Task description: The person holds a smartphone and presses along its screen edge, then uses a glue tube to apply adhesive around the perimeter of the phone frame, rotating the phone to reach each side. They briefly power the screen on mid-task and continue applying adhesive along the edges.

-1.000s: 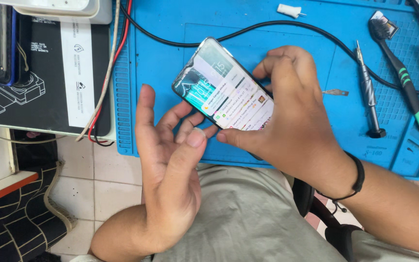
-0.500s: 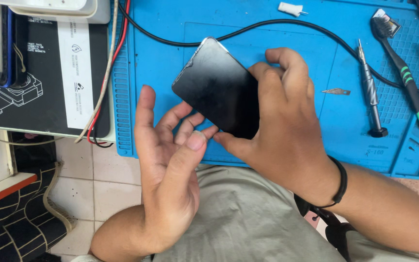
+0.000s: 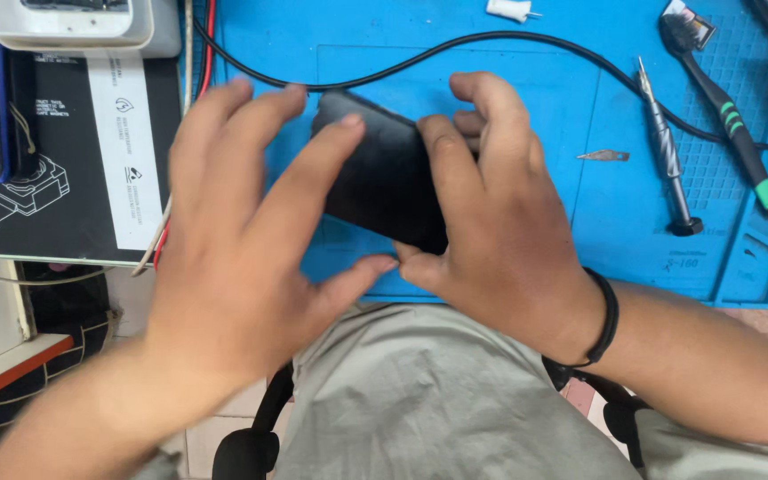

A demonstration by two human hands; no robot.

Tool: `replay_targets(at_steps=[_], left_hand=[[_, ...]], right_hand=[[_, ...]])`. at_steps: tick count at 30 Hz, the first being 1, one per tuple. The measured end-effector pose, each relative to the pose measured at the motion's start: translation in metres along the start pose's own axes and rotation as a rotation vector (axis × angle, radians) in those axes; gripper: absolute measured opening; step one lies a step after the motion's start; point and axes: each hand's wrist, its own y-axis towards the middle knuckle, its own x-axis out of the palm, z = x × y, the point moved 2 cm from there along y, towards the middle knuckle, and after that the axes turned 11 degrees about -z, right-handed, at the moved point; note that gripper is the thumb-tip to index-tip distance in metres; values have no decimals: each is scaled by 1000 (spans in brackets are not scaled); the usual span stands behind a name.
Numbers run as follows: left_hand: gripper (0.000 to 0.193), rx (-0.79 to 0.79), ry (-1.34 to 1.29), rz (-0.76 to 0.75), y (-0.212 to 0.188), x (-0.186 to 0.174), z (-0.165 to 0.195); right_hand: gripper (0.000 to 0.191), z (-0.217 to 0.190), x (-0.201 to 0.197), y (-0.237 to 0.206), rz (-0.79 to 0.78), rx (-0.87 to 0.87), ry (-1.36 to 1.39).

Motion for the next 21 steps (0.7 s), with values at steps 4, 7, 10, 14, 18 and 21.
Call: replay_targets(at_steps=[4, 7, 10, 14, 18, 21], left_hand=[[101, 107, 53, -107, 18, -5, -6], [103, 106, 115, -174, 32, -2, -7], [98, 100, 136, -210, 39, -1, -8], [91, 103, 97, -246, 45, 2, -7], [84, 102, 170, -248, 51, 4, 1], [81, 100, 209, -250, 56, 4, 2]], right_hand=[[90, 4, -9, 3, -30, -112, 32], [87, 8, -14, 4, -36, -155, 23], [85, 11, -17, 3, -43, -164, 44], [84, 14, -21, 3, -35, -173, 76], [89, 17, -32, -3, -35, -162, 118], [88, 27, -53, -24, -18, -163, 137]])
